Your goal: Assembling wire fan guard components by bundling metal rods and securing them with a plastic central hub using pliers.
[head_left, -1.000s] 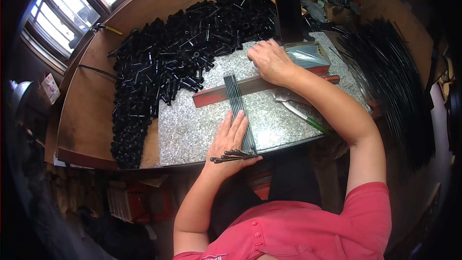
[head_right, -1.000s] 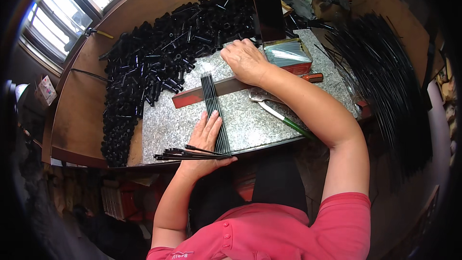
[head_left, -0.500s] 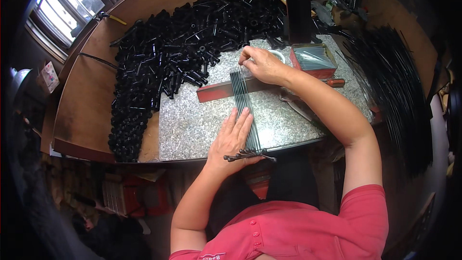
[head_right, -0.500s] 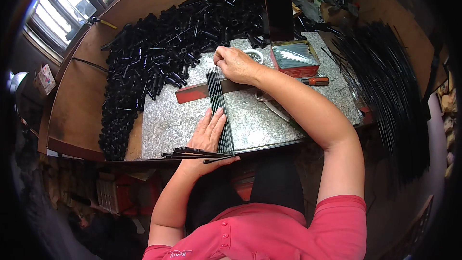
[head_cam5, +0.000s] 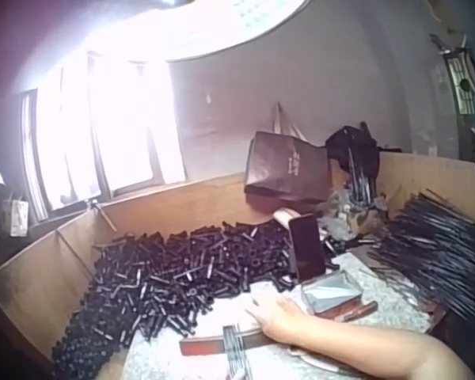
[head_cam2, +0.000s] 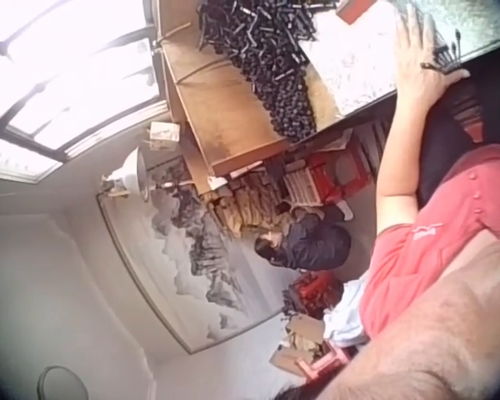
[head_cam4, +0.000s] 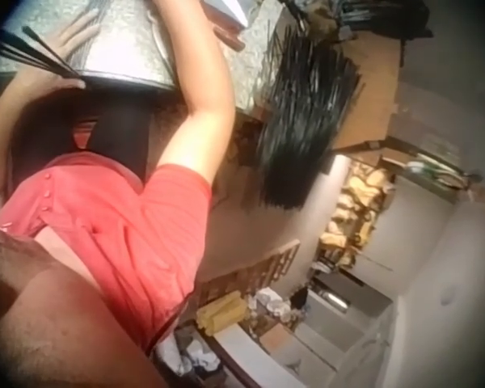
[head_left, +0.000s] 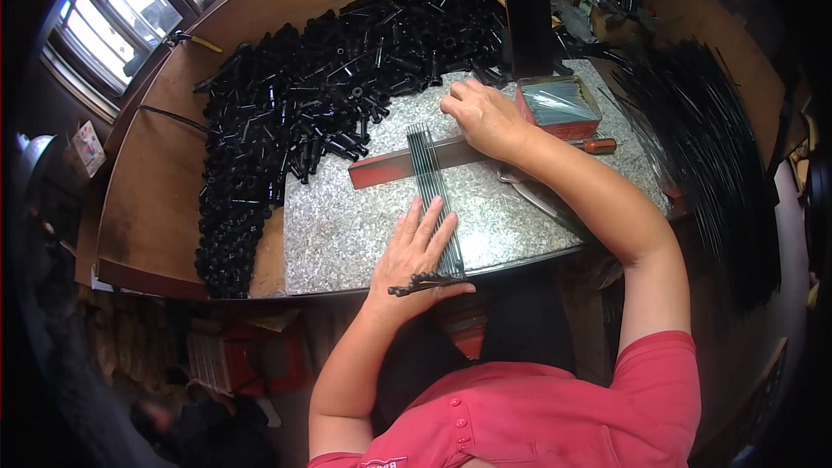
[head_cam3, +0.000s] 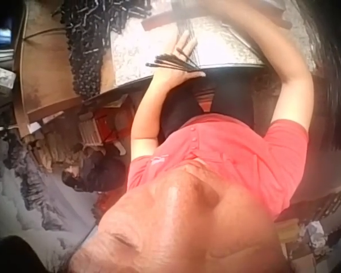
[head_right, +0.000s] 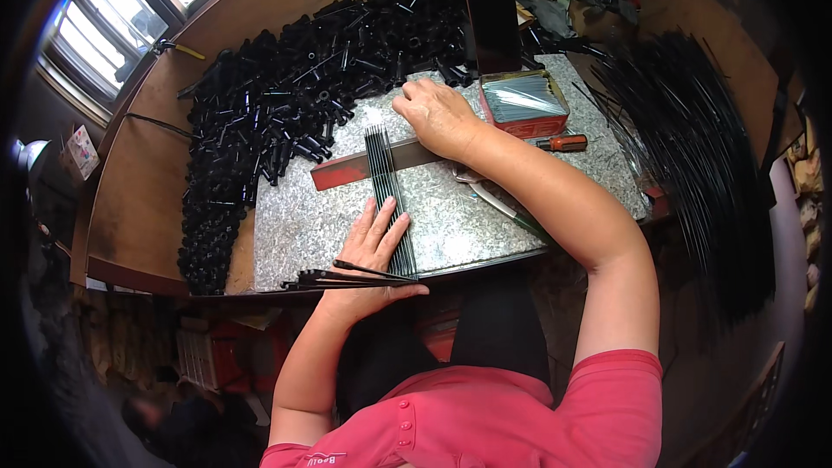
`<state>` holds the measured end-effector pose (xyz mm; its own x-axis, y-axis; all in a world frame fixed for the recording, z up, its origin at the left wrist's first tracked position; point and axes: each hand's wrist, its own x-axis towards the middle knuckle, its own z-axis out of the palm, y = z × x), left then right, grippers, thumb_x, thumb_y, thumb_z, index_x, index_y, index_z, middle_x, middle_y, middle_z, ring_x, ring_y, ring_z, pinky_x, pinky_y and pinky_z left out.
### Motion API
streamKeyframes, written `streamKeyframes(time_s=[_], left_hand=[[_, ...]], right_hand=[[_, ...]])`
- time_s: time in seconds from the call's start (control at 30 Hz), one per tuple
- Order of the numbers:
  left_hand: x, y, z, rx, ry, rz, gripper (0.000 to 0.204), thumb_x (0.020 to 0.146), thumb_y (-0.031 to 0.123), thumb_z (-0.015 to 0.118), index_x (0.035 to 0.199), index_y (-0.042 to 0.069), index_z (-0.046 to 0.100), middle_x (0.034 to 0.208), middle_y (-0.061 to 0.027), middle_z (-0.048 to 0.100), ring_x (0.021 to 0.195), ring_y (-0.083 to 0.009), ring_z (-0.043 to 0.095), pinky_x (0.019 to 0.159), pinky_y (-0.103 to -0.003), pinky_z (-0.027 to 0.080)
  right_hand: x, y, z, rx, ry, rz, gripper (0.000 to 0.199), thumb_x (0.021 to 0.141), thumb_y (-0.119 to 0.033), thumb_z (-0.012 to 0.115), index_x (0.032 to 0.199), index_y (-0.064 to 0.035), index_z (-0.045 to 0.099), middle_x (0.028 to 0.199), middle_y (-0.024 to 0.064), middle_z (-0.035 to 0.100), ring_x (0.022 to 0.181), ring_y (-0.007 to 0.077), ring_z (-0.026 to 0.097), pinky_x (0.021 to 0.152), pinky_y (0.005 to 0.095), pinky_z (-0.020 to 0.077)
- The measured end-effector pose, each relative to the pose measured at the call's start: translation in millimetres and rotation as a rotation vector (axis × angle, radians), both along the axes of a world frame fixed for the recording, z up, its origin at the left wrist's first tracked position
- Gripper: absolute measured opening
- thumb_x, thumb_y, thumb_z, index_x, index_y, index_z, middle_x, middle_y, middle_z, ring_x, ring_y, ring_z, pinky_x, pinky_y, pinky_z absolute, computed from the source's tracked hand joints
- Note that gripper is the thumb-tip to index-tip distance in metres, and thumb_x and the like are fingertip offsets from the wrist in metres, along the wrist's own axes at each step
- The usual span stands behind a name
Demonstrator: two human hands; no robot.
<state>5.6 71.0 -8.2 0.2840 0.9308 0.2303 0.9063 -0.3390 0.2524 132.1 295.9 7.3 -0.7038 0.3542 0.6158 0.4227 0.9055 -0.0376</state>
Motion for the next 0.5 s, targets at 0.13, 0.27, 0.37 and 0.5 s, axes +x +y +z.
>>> streamKeyframes(time_s=[0.13, 0.27, 0.37, 0.5], left_hand=[[1.0, -0.3, 1.7, -0.011, 0.02, 0.014, 0.094, 0.06, 0.048, 0.079, 0.133, 0.004, 0.04, 0.142, -0.0202, 0.032, 0.133, -0.0424, 0.026, 0.107, -0.05, 0.028], [3.0, -0.3, 2.1, -0.013, 0.027, 0.023, 0.092, 0.062, 0.049, 0.078, 0.132, 0.003, 0.041, 0.142, -0.0193, 0.032, 0.133, -0.0412, 0.026, 0.107, -0.049, 0.028], [4.6, 0.7, 1.8, -0.021, 0.024, 0.025, 0.092, 0.061, 0.048, 0.079, 0.132, 0.003, 0.041, 0.142, -0.0193, 0.032, 0.133, -0.0412, 0.026, 0.107, -0.049, 0.028], [4.2, 0.4, 0.1, -0.016, 0.015, 0.03, 0.091, 0.06, 0.047, 0.08, 0.131, 0.003, 0.042, 0.142, -0.0195, 0.032, 0.133, -0.0415, 0.026, 0.106, -0.05, 0.029]], right_hand=[[7.1, -4.8, 2.3, 0.033, -0.122, -0.02, 0.008, 0.076, -0.008, 0.053, 0.083, -0.0054, 0.058, 0.087, 0.0098, 0.056, 0.088, 0.0269, 0.056, 0.072, 0.0373, 0.0487], [10.3, -7.0, 2.7, 0.047, -0.205, -0.047, 0.011, 0.079, -0.011, 0.052, 0.083, -0.0063, 0.061, 0.089, 0.0096, 0.058, 0.09, 0.025, 0.058, 0.073, 0.0361, 0.0507], [13.0, -4.5, -1.5, 0.041, -0.191, -0.04, 0.012, 0.079, -0.012, 0.053, 0.082, -0.0061, 0.062, 0.089, 0.0094, 0.059, 0.091, 0.0247, 0.058, 0.073, 0.0359, 0.051], [13.9, -4.2, -3.7, 0.028, -0.185, -0.014, 0.01, 0.077, -0.01, 0.052, 0.084, -0.0057, 0.058, 0.088, 0.009, 0.056, 0.089, 0.0252, 0.057, 0.073, 0.037, 0.0487]])
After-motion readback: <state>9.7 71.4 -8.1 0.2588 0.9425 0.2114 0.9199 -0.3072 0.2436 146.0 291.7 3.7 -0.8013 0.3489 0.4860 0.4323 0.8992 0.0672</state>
